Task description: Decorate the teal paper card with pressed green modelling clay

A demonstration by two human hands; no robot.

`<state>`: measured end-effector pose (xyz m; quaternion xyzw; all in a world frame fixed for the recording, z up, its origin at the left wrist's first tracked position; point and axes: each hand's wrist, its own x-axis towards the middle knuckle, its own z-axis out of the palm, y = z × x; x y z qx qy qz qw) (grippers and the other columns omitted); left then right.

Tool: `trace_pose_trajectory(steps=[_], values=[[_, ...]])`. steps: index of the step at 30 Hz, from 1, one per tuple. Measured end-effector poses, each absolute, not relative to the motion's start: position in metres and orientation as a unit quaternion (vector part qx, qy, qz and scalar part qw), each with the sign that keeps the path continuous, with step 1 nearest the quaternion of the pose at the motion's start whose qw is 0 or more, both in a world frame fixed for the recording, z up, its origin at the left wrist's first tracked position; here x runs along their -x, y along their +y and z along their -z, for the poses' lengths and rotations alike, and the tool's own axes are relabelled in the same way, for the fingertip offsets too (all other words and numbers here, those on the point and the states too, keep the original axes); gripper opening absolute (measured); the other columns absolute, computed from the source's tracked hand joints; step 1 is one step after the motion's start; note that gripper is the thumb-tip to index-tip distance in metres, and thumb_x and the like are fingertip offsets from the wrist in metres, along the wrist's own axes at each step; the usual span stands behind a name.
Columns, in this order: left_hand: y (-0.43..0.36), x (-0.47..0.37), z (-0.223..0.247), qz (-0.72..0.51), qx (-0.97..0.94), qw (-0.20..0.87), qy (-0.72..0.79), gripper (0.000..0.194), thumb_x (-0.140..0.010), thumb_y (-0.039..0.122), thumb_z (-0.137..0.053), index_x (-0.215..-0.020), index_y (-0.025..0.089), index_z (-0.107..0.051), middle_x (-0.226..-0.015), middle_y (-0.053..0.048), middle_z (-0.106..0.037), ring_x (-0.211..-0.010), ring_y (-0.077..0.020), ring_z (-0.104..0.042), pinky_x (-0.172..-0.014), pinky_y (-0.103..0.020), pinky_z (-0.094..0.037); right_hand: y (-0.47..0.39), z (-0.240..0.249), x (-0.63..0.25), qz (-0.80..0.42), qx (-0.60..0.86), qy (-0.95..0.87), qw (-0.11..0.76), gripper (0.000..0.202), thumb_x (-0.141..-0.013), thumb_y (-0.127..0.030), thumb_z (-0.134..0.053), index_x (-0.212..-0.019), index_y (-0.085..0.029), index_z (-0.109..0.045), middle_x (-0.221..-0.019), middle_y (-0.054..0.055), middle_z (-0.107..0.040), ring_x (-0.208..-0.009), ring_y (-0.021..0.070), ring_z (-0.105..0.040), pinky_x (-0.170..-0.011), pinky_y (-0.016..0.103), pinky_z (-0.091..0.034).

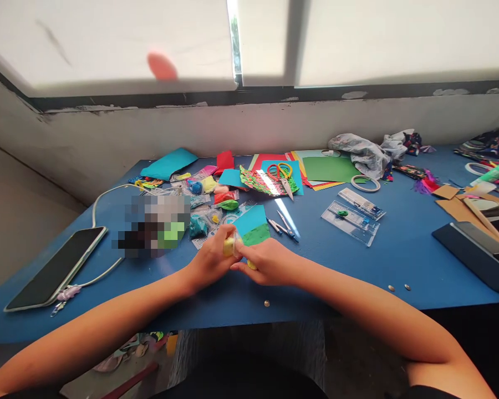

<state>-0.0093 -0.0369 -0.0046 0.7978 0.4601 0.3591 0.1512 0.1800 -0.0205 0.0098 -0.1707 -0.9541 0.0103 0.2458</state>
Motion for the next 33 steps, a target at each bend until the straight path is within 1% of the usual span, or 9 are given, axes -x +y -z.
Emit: trace_pose_trajectory(steps=[3,6,8,14,18,22,27,29,33], values=[[-0.036,0.009,0.002,-0.373,-0.808,0.148,0.432,0.030,-0.082,0.024,-0.057,-0.108,0.020,-0.042,-0.081,0.000,-0.063,-0.067,-0.0167,-0.065,-0.060,-0.026,-0.051,-0.019,-0.010,-0.180,0.033,0.173,-0.932,0.317,0.027,-0.100,-0.025,-0.040,-0.101,-0.010,-0.063,-0.056,0.002,-0.064,-0.043,0.0136,-0.051,-0.045,0.029,-0.026],[-0.034,0.010,0.001,-0.395,-0.807,0.094,0.429,0.032,-0.085,0.028,-0.058,-0.112,0.021,-0.041,-0.085,-0.001,-0.065,-0.069,-0.0168,-0.067,-0.062,-0.026,-0.053,-0.018,-0.012,-0.181,0.080,0.194,-0.886,0.413,0.023,-0.097,-0.025,-0.050,-0.109,-0.011,-0.064,-0.057,0.001,-0.066,-0.044,0.0122,-0.054,-0.046,0.027,-0.032],[-0.034,0.011,0.001,-0.398,-0.807,0.050,0.433,0.032,-0.088,0.030,-0.057,-0.113,0.021,-0.041,-0.084,-0.001,-0.065,-0.067,-0.0167,-0.068,-0.061,-0.026,-0.053,-0.018,-0.014,-0.181,0.093,0.200,-0.874,0.433,0.023,-0.096,-0.027,-0.054,-0.108,-0.012,-0.066,-0.057,0.001,-0.067,-0.044,0.0119,-0.056,-0.046,0.026,-0.035],[-0.033,0.017,0.004,-0.379,-0.824,-0.057,0.417,0.032,-0.092,0.026,-0.051,-0.122,0.017,-0.041,-0.091,-0.006,-0.069,-0.073,-0.0188,-0.070,-0.066,-0.027,-0.057,-0.024,-0.017,-0.177,-0.064,0.243,-0.847,0.469,0.013,-0.092,-0.019,-0.056,-0.088,-0.016,-0.067,-0.057,0.000,-0.067,-0.044,0.0091,-0.057,-0.048,0.021,-0.043],[-0.031,0.023,-0.001,-0.353,-0.836,-0.112,0.405,0.026,-0.095,0.027,-0.047,-0.118,0.014,-0.047,-0.087,-0.009,-0.070,-0.075,-0.0202,-0.071,-0.068,-0.027,-0.058,-0.025,-0.018,-0.177,-0.201,0.263,-0.834,0.441,0.015,-0.091,-0.019,-0.054,-0.086,-0.019,-0.067,-0.058,-0.001,-0.067,-0.042,0.0084,-0.053,-0.044,0.019,-0.043],[-0.028,0.023,-0.004,-0.350,-0.830,-0.124,0.416,0.020,-0.094,0.025,-0.046,-0.110,0.015,-0.052,-0.081,-0.008,-0.069,-0.073,-0.0213,-0.069,-0.065,-0.029,-0.057,-0.024,-0.018,-0.178,-0.254,0.300,-0.818,0.420,0.018,-0.091,-0.023,-0.054,-0.089,-0.018,-0.071,-0.053,-0.002,-0.062,-0.039,0.0089,-0.048,-0.041,0.020,-0.040],[-0.029,0.019,0.000,-0.367,-0.823,-0.164,0.401,0.021,-0.097,0.026,-0.040,-0.110,0.014,-0.051,-0.074,-0.006,-0.065,-0.067,-0.0197,-0.066,-0.060,-0.027,-0.053,-0.029,-0.015,-0.171,-0.317,0.313,-0.801,0.400,0.035,-0.093,-0.031,-0.053,-0.120,-0.014,-0.068,-0.052,-0.005,-0.058,-0.040,0.0080,-0.044,-0.041,0.019,-0.040],[-0.031,0.017,0.002,-0.350,-0.827,-0.189,0.397,0.022,-0.097,0.025,-0.035,-0.108,0.014,-0.051,-0.071,-0.005,-0.063,-0.062,-0.0188,-0.063,-0.057,-0.027,-0.051,-0.032,-0.013,-0.165,-0.335,0.317,-0.791,0.402,0.034,-0.092,-0.034,-0.053,-0.115,-0.016,-0.072,-0.056,-0.002,-0.064,-0.045,0.0099,-0.050,-0.044,0.020,-0.044],[-0.034,0.015,0.002,-0.325,-0.828,-0.220,0.400,0.023,-0.096,0.019,-0.031,-0.101,0.015,-0.053,-0.062,-0.001,-0.058,-0.052,-0.0169,-0.057,-0.050,-0.026,-0.044,-0.033,-0.014,-0.160,-0.366,0.327,-0.789,0.370,0.031,-0.092,-0.033,-0.054,-0.087,-0.017,-0.079,-0.068,0.003,-0.073,-0.056,0.0147,-0.061,-0.053,0.023,-0.049]])
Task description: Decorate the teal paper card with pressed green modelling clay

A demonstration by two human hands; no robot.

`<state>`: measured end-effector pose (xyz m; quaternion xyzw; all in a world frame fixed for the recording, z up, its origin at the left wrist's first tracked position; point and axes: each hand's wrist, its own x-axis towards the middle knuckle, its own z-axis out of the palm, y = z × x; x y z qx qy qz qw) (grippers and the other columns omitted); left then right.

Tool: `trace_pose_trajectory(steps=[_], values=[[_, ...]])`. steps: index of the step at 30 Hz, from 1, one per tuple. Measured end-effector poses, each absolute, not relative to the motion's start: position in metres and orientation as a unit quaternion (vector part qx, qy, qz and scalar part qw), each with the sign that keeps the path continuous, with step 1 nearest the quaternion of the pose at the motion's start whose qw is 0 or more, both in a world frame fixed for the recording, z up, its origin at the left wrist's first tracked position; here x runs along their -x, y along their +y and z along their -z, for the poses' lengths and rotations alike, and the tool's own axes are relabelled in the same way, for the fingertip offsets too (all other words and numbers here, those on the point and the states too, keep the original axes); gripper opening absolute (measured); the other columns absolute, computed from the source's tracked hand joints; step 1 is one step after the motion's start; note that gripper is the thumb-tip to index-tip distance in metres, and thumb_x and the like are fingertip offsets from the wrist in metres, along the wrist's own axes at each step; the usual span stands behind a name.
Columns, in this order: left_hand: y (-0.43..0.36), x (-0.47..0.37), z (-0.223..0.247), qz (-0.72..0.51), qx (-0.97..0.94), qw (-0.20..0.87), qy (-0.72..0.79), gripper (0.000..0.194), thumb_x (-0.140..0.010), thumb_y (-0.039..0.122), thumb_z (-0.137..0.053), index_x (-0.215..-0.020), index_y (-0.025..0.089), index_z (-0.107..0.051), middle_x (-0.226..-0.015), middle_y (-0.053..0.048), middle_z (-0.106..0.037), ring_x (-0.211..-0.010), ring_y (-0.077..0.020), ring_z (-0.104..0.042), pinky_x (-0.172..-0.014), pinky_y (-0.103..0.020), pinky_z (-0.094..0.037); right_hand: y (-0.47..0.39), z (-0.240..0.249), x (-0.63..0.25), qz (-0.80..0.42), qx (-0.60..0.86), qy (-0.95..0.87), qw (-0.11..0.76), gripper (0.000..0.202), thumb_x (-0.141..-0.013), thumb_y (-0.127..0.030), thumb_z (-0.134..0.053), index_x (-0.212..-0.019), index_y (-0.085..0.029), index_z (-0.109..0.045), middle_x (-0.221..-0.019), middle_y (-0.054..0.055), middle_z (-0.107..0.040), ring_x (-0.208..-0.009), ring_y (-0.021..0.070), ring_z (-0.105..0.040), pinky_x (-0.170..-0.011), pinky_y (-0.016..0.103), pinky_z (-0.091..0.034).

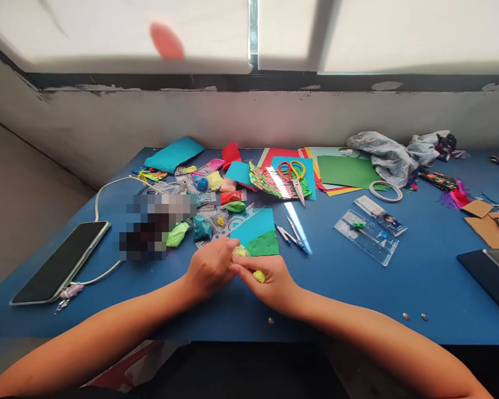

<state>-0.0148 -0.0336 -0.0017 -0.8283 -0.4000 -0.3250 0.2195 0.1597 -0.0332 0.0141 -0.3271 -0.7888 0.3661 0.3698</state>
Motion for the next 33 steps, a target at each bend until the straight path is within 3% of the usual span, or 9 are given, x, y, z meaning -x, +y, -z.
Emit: trace_pose_trajectory(steps=[3,7,12,14,18,23,28,33], values=[[-0.034,0.015,-0.002,0.344,0.828,0.208,-0.390,0.021,-0.096,0.020,-0.034,-0.103,0.014,-0.052,-0.064,-0.003,-0.061,-0.055,-0.0175,-0.060,-0.051,-0.026,-0.045,-0.028,-0.020,-0.165,-0.393,0.329,-0.793,0.331,0.030,-0.090,-0.035,-0.056,-0.086,-0.017,-0.080,-0.067,0.001,-0.073,-0.054,0.0144,-0.061,-0.050,0.022,-0.047],[-0.035,0.016,-0.007,0.370,0.814,0.169,-0.415,0.020,-0.097,0.030,-0.044,-0.106,0.014,-0.051,-0.076,-0.007,-0.067,-0.069,-0.0199,-0.066,-0.061,-0.027,-0.051,-0.022,-0.027,-0.171,-0.385,0.376,-0.747,0.391,0.025,-0.085,-0.035,-0.063,-0.079,-0.018,-0.080,-0.063,0.002,-0.072,-0.050,0.0137,-0.058,-0.045,0.022,-0.045],[-0.043,0.012,-0.011,0.374,0.795,0.105,-0.466,0.018,-0.092,0.026,-0.052,-0.108,0.017,-0.050,-0.084,-0.006,-0.065,-0.078,-0.0206,-0.067,-0.070,-0.029,-0.054,-0.020,-0.029,-0.170,-0.354,0.433,-0.694,0.453,0.024,-0.082,-0.040,-0.066,-0.071,-0.021,-0.076,-0.057,0.000,-0.068,-0.049,0.0136,-0.058,-0.046,0.023,-0.046],[-0.048,0.009,-0.016,0.385,0.780,0.023,-0.493,0.022,-0.091,0.030,-0.054,-0.109,0.017,-0.051,-0.090,-0.008,-0.065,-0.083,-0.0212,-0.067,-0.074,-0.031,-0.055,-0.017,-0.030,-0.171,-0.352,0.435,-0.693,0.455,0.025,-0.082,-0.042,-0.066,-0.071,-0.021,-0.074,-0.058,0.000,-0.067,-0.049,0.0134,-0.058,-0.046,0.023,-0.047],[-0.051,0.008,-0.031,0.383,0.722,-0.260,-0.514,0.032,-0.092,0.045,-0.050,-0.108,0.018,-0.057,-0.101,-0.009,-0.067,-0.091,-0.0216,-0.066,-0.079,-0.033,-0.056,-0.013,-0.035,-0.176,-0.361,0.370,-0.752,0.410,0.028,-0.086,-0.041,-0.062,-0.071,-0.019,-0.070,-0.058,0.001,-0.067,-0.050,0.0120,-0.056,-0.047,0.022,-0.046],[-0.045,0.010,-0.036,0.352,0.601,-0.519,-0.495,0.038,-0.083,0.049,-0.060,-0.103,0.017,-0.063,-0.077,-0.003,-0.066,-0.067,-0.0178,-0.064,-0.061,-0.029,-0.056,-0.014,-0.040,-0.180,-0.355,0.354,-0.762,0.410,0.022,-0.086,-0.033,-0.063,-0.072,-0.018,-0.072,-0.058,0.001,-0.069,-0.047,0.0103,-0.054,-0.045,0.021,-0.043],[-0.046,0.008,-0.029,0.404,0.582,-0.497,-0.502,0.042,-0.081,0.050,-0.064,-0.107,0.017,-0.063,-0.087,-0.005,-0.068,-0.061,-0.0146,-0.061,-0.056,-0.027,-0.054,-0.014,-0.040,-0.180,-0.394,0.351,-0.744,0.410,0.014,-0.081,-0.028,-0.067,-0.075,-0.020,-0.077,-0.068,0.003,-0.075,-0.053,0.0139,-0.064,-0.048,0.021,-0.048],[-0.050,0.006,-0.023,0.435,0.628,-0.422,-0.487,0.033,-0.082,0.040,-0.064,-0.104,0.017,-0.065,-0.099,-0.009,-0.067,-0.079,-0.0192,-0.063,-0.053,-0.024,-0.050,-0.014,-0.041,-0.172,-0.412,0.370,-0.733,0.396,0.015,-0.080,-0.024,-0.065,-0.071,-0.018,-0.075,-0.065,0.001,-0.074,-0.055,0.0133,-0.065,-0.051,0.019,-0.050]])
